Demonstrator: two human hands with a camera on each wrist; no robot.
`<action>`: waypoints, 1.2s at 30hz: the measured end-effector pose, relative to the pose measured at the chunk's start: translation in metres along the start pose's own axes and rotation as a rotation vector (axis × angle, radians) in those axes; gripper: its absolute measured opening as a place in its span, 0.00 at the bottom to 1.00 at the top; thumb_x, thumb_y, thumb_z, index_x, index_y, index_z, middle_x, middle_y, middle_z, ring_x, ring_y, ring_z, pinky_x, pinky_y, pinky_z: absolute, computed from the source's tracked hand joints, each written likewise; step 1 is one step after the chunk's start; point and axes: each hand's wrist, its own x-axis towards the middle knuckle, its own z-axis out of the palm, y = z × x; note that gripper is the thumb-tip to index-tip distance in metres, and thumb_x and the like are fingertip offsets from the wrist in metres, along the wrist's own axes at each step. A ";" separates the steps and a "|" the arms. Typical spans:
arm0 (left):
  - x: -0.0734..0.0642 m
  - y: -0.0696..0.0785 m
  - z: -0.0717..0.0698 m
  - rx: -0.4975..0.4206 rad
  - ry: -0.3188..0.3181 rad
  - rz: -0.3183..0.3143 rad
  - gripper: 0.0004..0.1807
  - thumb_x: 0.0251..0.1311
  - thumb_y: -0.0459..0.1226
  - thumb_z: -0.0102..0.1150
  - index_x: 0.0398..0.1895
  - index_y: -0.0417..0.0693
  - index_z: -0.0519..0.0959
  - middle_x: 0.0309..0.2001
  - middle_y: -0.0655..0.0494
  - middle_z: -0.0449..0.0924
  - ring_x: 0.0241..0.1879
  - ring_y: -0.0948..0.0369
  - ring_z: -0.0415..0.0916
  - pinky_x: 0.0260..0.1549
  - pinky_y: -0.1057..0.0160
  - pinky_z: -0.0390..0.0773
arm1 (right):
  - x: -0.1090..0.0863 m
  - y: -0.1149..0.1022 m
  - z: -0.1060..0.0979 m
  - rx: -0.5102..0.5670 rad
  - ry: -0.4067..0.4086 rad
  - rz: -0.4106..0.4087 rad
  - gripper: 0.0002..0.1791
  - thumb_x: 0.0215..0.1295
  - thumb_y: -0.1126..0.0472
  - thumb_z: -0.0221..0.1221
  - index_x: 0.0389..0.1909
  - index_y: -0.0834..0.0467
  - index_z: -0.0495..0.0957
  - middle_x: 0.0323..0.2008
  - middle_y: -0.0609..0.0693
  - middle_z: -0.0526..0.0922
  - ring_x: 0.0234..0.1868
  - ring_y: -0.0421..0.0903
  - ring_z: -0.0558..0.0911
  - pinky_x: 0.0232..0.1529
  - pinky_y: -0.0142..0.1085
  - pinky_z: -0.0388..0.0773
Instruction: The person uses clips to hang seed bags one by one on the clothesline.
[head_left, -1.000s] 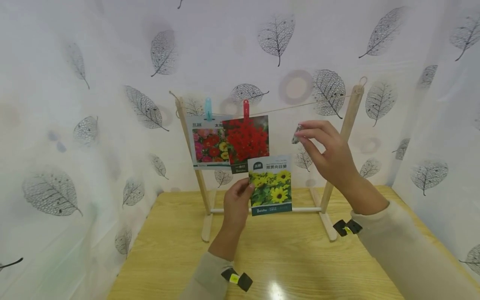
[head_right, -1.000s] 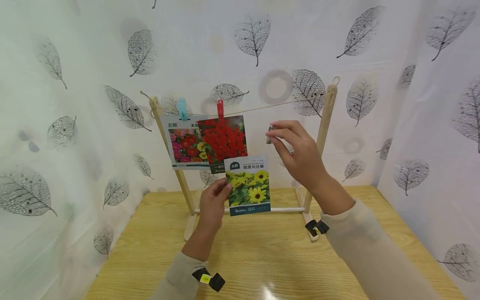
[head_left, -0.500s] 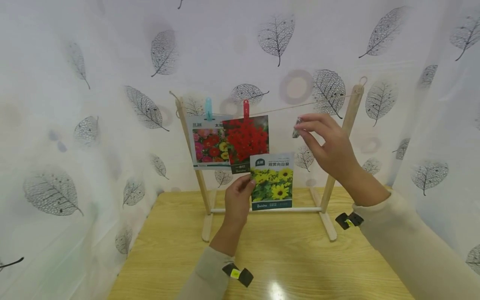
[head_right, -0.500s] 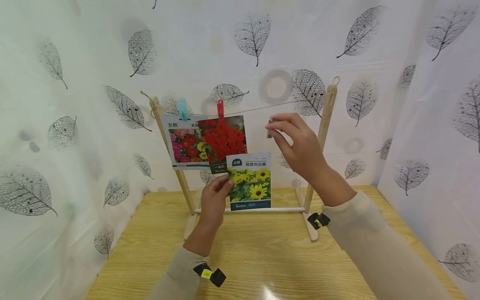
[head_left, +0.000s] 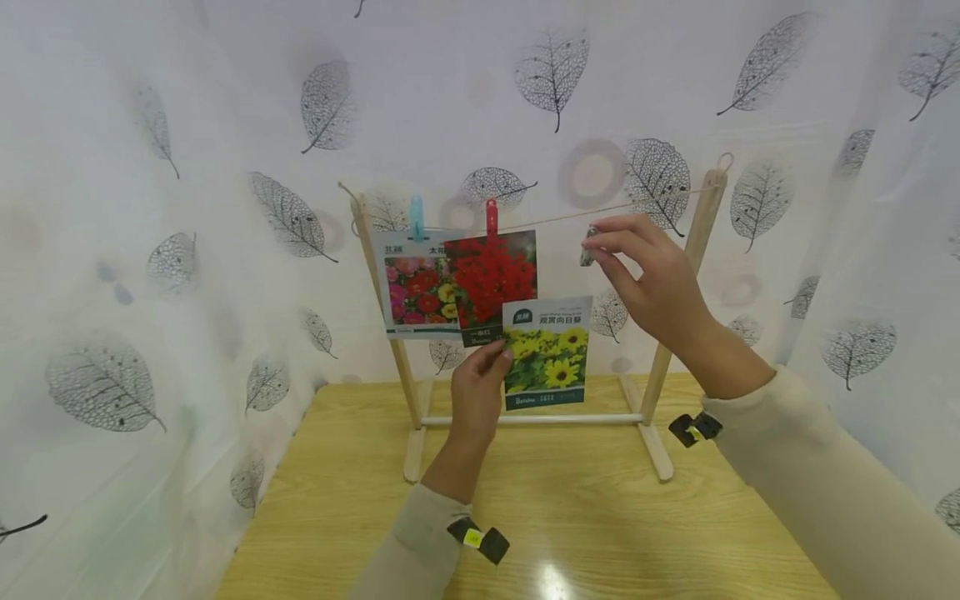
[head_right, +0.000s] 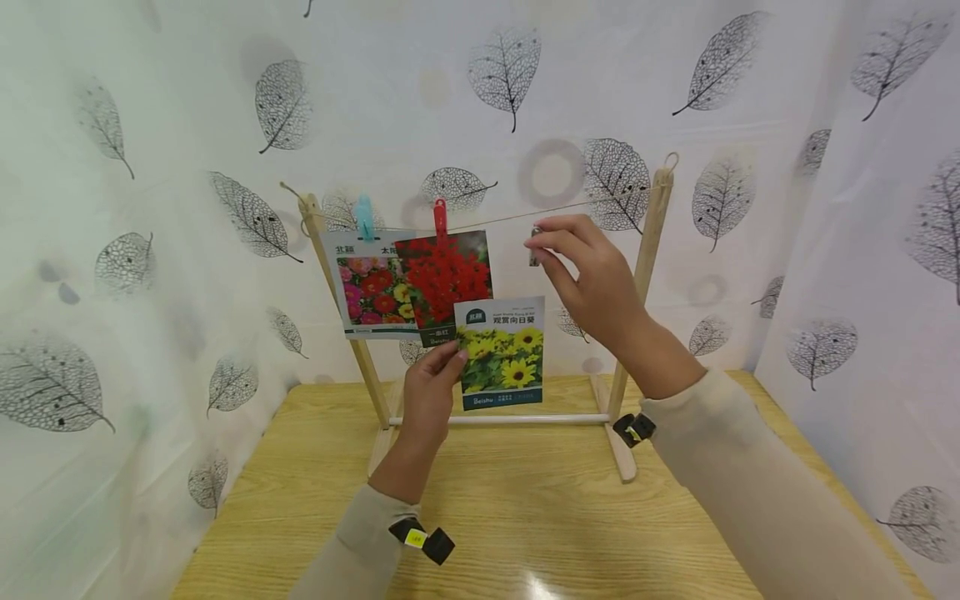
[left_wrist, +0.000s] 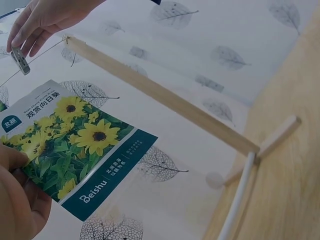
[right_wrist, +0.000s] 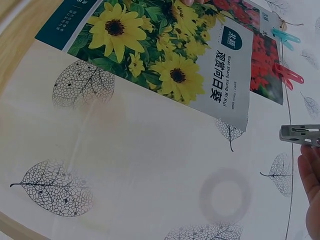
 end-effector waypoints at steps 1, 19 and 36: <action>0.000 0.001 0.001 -0.008 0.000 -0.006 0.16 0.68 0.35 0.63 0.55 0.37 0.82 0.53 0.43 0.84 0.48 0.63 0.80 0.54 0.62 0.81 | 0.001 0.000 0.000 -0.004 0.002 -0.003 0.12 0.65 0.73 0.63 0.48 0.65 0.83 0.53 0.62 0.82 0.58 0.57 0.79 0.66 0.22 0.68; 0.005 0.006 0.006 0.032 -0.023 -0.043 0.18 0.70 0.38 0.60 0.60 0.43 0.81 0.59 0.48 0.82 0.59 0.54 0.78 0.61 0.55 0.79 | 0.024 -0.002 -0.003 -0.039 0.014 -0.023 0.09 0.67 0.68 0.63 0.47 0.65 0.84 0.53 0.61 0.83 0.57 0.55 0.80 0.63 0.22 0.70; 0.009 0.017 0.009 0.054 -0.030 -0.035 0.19 0.72 0.40 0.58 0.62 0.46 0.79 0.62 0.50 0.80 0.62 0.55 0.77 0.63 0.55 0.77 | 0.039 -0.001 -0.006 -0.063 0.024 -0.044 0.08 0.70 0.67 0.61 0.46 0.65 0.84 0.54 0.60 0.83 0.56 0.54 0.82 0.60 0.23 0.72</action>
